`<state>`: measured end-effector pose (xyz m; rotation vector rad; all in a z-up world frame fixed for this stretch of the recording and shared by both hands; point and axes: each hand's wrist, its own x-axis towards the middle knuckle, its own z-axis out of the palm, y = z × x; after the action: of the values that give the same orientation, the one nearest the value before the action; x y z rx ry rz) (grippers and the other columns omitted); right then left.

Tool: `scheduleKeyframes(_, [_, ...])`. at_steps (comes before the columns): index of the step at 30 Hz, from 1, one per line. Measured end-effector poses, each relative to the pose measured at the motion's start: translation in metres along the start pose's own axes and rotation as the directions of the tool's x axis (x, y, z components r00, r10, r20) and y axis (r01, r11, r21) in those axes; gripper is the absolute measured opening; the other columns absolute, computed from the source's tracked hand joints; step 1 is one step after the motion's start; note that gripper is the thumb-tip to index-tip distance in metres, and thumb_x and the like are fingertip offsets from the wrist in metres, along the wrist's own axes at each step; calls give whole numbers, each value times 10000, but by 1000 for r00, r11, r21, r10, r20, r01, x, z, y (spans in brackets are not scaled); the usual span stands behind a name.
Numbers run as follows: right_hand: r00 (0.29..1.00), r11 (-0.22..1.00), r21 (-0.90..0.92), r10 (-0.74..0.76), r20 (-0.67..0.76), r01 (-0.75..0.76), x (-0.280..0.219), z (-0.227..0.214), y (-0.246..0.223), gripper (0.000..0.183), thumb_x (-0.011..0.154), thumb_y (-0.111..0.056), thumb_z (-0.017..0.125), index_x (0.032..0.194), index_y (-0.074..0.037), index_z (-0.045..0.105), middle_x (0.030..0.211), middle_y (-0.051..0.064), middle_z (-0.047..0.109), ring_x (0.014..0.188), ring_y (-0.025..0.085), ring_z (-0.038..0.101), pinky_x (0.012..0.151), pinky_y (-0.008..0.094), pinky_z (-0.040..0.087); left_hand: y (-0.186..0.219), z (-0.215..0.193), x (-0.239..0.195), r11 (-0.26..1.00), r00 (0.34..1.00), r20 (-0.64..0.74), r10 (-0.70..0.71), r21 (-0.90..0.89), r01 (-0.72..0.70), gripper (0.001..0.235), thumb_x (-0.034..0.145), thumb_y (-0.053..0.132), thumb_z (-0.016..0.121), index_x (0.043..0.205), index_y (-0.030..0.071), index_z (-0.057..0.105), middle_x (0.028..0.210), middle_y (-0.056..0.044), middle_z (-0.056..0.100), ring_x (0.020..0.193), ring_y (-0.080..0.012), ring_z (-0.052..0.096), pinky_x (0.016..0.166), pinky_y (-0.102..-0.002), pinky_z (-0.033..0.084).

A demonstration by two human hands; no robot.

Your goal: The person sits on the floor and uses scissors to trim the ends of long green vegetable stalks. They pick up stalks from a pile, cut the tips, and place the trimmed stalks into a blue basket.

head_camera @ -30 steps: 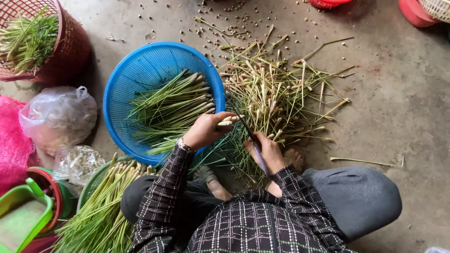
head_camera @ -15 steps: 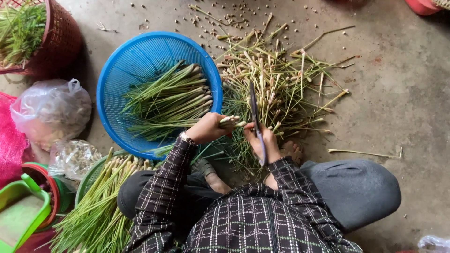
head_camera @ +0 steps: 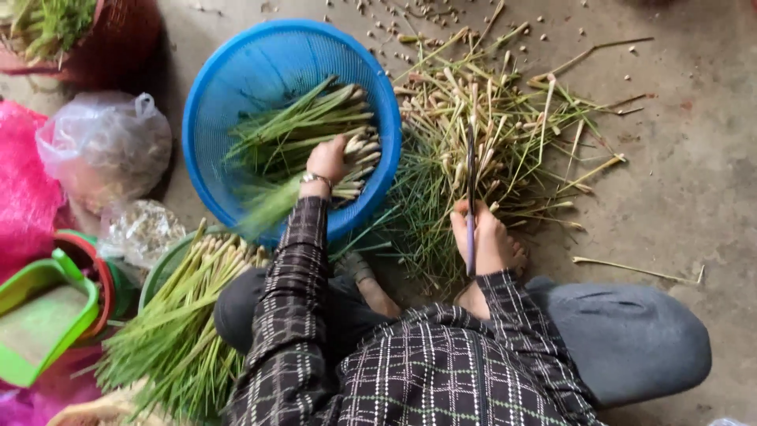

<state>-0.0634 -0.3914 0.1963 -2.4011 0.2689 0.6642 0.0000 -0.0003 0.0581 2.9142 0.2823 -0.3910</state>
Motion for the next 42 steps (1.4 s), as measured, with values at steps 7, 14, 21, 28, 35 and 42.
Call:
scheduleKeyframes(7, [993, 998, -55, 3, -121, -10, -6, 5, -15, 338, 938, -572, 546, 926, -244, 627, 738, 20, 758, 910, 308, 759, 861, 455, 569, 5, 82, 19, 992, 998, 43, 36, 122, -41, 192, 858, 235, 648, 1041, 209, 699, 955, -62, 705, 961, -284, 737, 800, -440, 627])
scheduleKeyframes(14, [998, 986, 159, -59, 13, 56, 9, 16, 3, 273, 925, -547, 637, 1073, -320, 673, 769, -37, 767, 869, 202, 753, 948, 417, 510, 38, 55, -1, 995, 998, 35, -45, -82, 48, 225, 876, 170, 636, 1100, 169, 630, 1095, -113, 631, 987, -368, 720, 870, -478, 619])
scheduleKeyframes(21, [983, 803, 585, -175, 51, 113, 0, 13, -14, 356, 1004, -397, 633, 1295, -191, 637, 1036, 284, 727, 920, 393, 744, 853, 482, 602, 94, -96, -20, 808, 961, -272, 47, -556, -197, 262, 901, 313, 695, 1148, 226, 685, 936, -173, 736, 961, -450, 683, 817, -548, 560])
scheduleKeyframes(28, [743, 672, 317, -606, -285, 669, -26, -19, -37, 363, 896, -107, 711, 1210, 26, 587, 906, 64, 718, 708, 146, 698, 580, 256, 552, 183, -221, -121, 569, 907, -249, 339, -713, -409, 308, 841, 119, 749, 1149, 121, 728, 1044, -197, 754, 1007, -402, 706, 887, -488, 547])
scheduleKeyframes(35, [868, 813, 308, -479, -131, 495, -33, -29, -24, 533, 925, -467, 703, 1303, -108, 593, 1039, 216, 645, 854, 401, 715, 737, 484, 624, 195, -215, -147, 593, 879, -223, 421, -665, -453, 94, 945, 181, 691, 957, 88, 688, 1031, -143, 759, 927, -400, 715, 804, -443, 574])
scheduleKeyframes(42, [876, 817, 331, -478, -71, 473, -15, -10, -11, 467, 904, -377, 747, 1293, -158, 612, 953, 92, 704, 827, 305, 719, 733, 436, 607, 188, -209, -141, 585, 893, -220, 392, -689, -427, 110, 951, 215, 701, 947, 106, 711, 1004, -100, 773, 894, -352, 735, 776, -402, 580])
